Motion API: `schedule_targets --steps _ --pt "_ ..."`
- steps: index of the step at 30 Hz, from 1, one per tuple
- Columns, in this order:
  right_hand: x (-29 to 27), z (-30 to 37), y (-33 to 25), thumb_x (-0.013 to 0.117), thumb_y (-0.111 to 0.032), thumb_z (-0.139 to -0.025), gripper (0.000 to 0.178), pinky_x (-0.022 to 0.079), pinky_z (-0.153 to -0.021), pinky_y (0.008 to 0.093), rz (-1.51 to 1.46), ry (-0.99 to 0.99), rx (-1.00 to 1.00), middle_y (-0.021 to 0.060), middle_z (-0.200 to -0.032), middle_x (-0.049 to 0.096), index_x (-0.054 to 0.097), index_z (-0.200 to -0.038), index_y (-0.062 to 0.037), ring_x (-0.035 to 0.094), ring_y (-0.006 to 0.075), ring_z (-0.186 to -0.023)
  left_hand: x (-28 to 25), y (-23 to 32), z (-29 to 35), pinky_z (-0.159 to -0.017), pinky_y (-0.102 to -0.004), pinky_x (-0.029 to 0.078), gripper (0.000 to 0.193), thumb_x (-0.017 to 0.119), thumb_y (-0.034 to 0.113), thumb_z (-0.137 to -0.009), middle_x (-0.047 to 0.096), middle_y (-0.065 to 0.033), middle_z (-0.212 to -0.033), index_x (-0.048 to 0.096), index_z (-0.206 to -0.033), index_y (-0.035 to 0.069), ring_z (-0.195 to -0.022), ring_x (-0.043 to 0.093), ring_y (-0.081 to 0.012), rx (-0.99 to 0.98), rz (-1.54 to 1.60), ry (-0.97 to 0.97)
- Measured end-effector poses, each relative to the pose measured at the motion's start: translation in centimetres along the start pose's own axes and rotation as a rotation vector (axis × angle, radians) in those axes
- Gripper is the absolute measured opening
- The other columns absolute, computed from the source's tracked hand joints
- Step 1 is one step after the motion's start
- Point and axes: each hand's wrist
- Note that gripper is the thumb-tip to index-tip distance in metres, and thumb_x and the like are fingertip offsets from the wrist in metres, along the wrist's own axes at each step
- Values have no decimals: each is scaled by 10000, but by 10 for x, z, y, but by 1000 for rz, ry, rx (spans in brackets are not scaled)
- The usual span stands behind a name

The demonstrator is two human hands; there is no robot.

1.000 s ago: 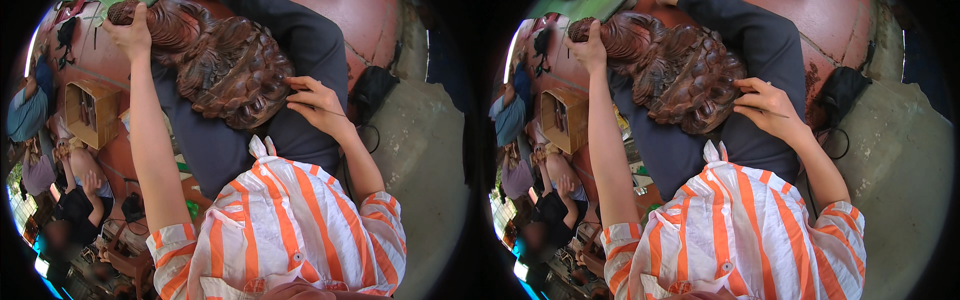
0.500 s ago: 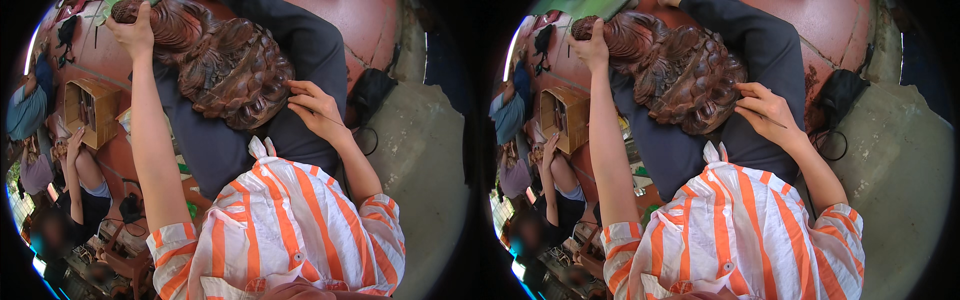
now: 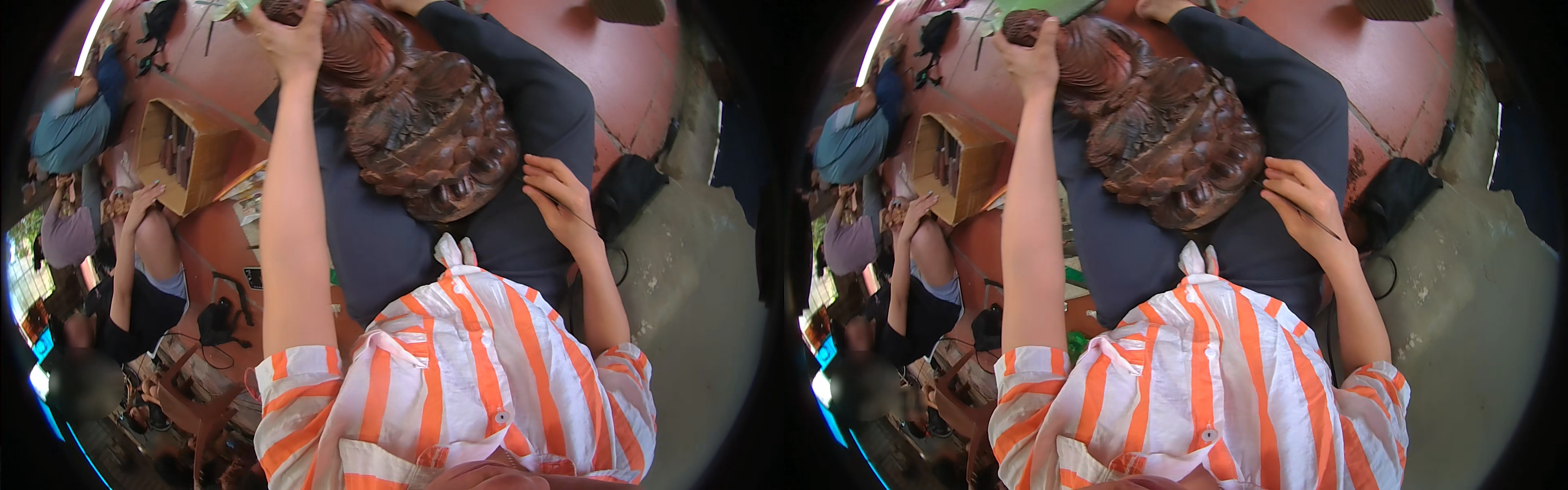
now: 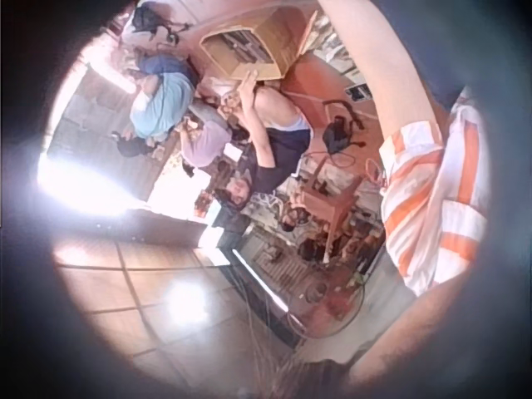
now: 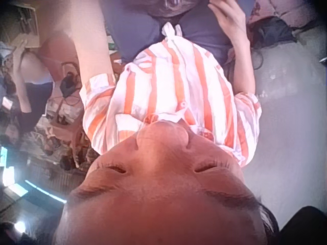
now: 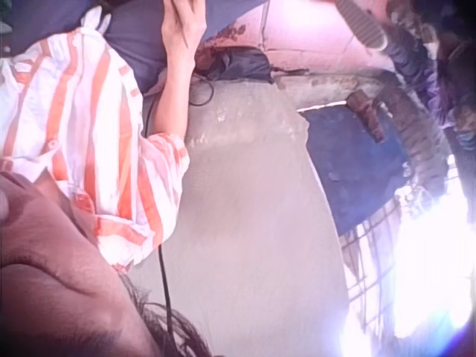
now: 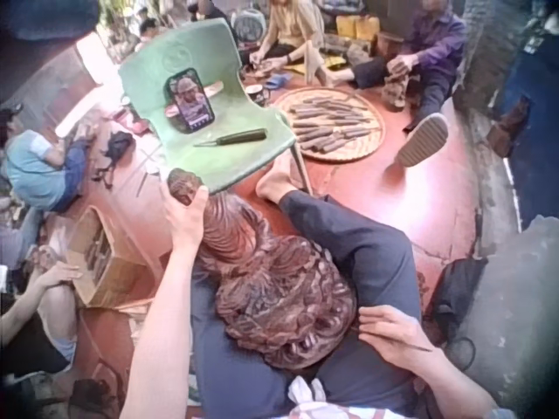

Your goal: The person carves a wooden sculpture resting on their lap using a small chisel and a mallet. They repeatedly strike the chisel to shape the surface and occasionally wipe away wood shavings with their hand.

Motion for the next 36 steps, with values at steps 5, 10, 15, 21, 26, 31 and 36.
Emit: schedule_targets --steps 5,10,15,21,26,31,36 --pt "-1 -4 -4 766 -67 -749 176 532 -808 332 185 -125 -67 154 -1171 641 705 -903 -7 671 275 -957 5 1 2 -991 -434 415 934 786 428 -726 528 -279 -1228 322 -1368 -68 -1137 539 -393 14 15 22" --pt "7 -9 -5 779 -120 -736 195 521 -831 363 242 -137 -127 148 -1167 651 712 -901 -41 657 297 -997 0 7 0 -953 -422 439 876 804 404 -708 551 -243 -1172 370 -1302 -72 -1080 567 -350 -12 120 -23" --pt "2 -14 5 757 -83 -757 177 524 -835 358 177 -162 -187 152 -1151 658 698 -912 -23 657 318 -986 1 8 0 -940 -421 447 854 808 373 -708 554 -236 -1168 375 -1298 -65 -1062 574 -346 19 107 -6" --pt "-8 -19 13 739 -52 -770 147 524 -798 358 27 -202 -71 133 -1153 659 692 -899 0 669 293 -932 2 13 -1 -958 -422 437 859 796 397 -716 548 -234 -1200 372 -1315 -49 -1095 565 -356 -34 41 -24" --pt "-1 -24 -1 779 -115 -731 163 494 -804 373 213 -213 -152 117 -1107 667 712 -865 -49 649 296 -926 9 7 11 -961 -446 441 812 735 361 -770 585 -313 -1173 403 -1378 -63 -1096 572 -427 -102 -129 117" --pt "-5 -20 16 630 87 -822 124 508 -886 330 -82 -156 -58 192 -1122 653 644 -941 52 659 285 -999 -1 15 3 -1012 -490 376 920 723 561 -730 510 -267 -1251 367 -1349 -20 -1185 491 -416 35 1 36" --pt "4 -19 13 613 50 -855 94 486 -917 349 -112 -105 -38 188 -1148 637 643 -942 69 640 295 -1042 -3 28 3 -933 -467 425 702 760 298 -658 551 -254 -1072 449 -1194 -33 -1056 529 -432 -38 32 91"
Point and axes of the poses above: each hand's wrist, its own z-axis away from the middle knuckle, its own x-axis out of the palm, y = z × x
